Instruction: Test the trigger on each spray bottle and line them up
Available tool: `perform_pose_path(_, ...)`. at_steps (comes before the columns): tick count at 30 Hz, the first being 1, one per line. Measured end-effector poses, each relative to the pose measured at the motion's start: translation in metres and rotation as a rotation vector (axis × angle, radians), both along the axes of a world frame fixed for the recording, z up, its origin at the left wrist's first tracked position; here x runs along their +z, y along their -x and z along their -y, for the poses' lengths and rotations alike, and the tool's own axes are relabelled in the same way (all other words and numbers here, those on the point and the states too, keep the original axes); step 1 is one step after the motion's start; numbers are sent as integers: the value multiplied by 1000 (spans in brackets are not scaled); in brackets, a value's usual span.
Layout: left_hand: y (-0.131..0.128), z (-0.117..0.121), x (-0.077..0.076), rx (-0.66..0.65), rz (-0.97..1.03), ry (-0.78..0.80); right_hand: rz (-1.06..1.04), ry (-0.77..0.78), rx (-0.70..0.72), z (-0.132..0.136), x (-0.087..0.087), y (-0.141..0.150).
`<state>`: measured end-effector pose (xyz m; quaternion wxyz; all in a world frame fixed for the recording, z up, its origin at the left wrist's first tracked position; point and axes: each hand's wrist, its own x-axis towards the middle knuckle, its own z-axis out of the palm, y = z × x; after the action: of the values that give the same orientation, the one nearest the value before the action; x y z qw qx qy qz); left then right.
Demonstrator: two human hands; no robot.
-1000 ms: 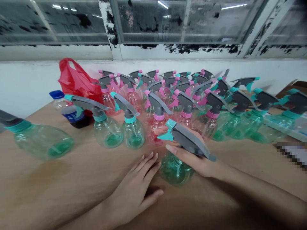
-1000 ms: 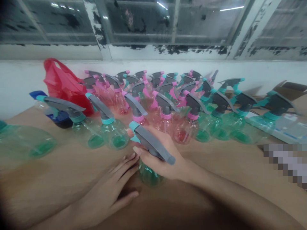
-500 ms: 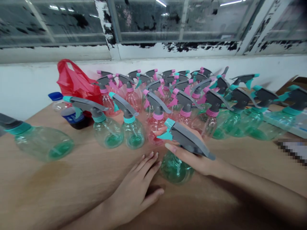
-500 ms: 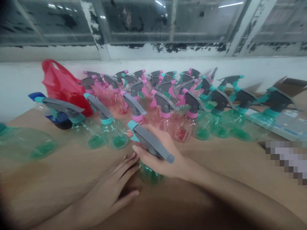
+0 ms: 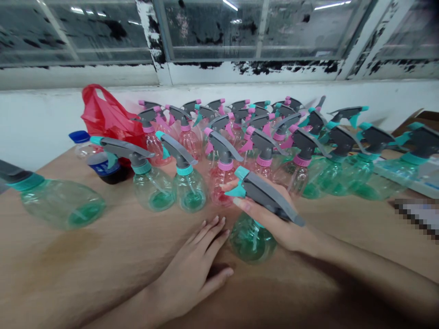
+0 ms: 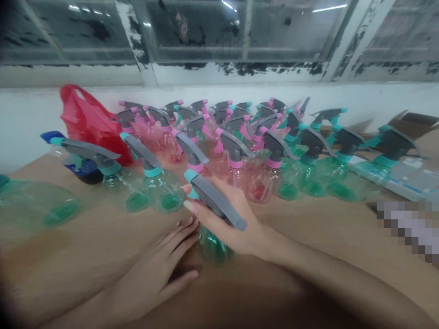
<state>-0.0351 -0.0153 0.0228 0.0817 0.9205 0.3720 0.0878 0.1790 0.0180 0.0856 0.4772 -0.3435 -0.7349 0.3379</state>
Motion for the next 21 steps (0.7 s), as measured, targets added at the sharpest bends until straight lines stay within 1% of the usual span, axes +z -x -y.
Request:
perform_pose_path(3,0,0,-1,-3,-2,-6,7,34,-15,1,-2,1)
perform_pose_path(9,0,-1,-1,-6,-9,-7,-5,-5,-20,-1,-8,1)
perform_pose_path(14,0,-1,0,-2,23,2,5,6,-27,0,-7,1)
perform_pose_path(21,1,-1,-3,-11,13,-8,7,3,-29,0,-6,-1)
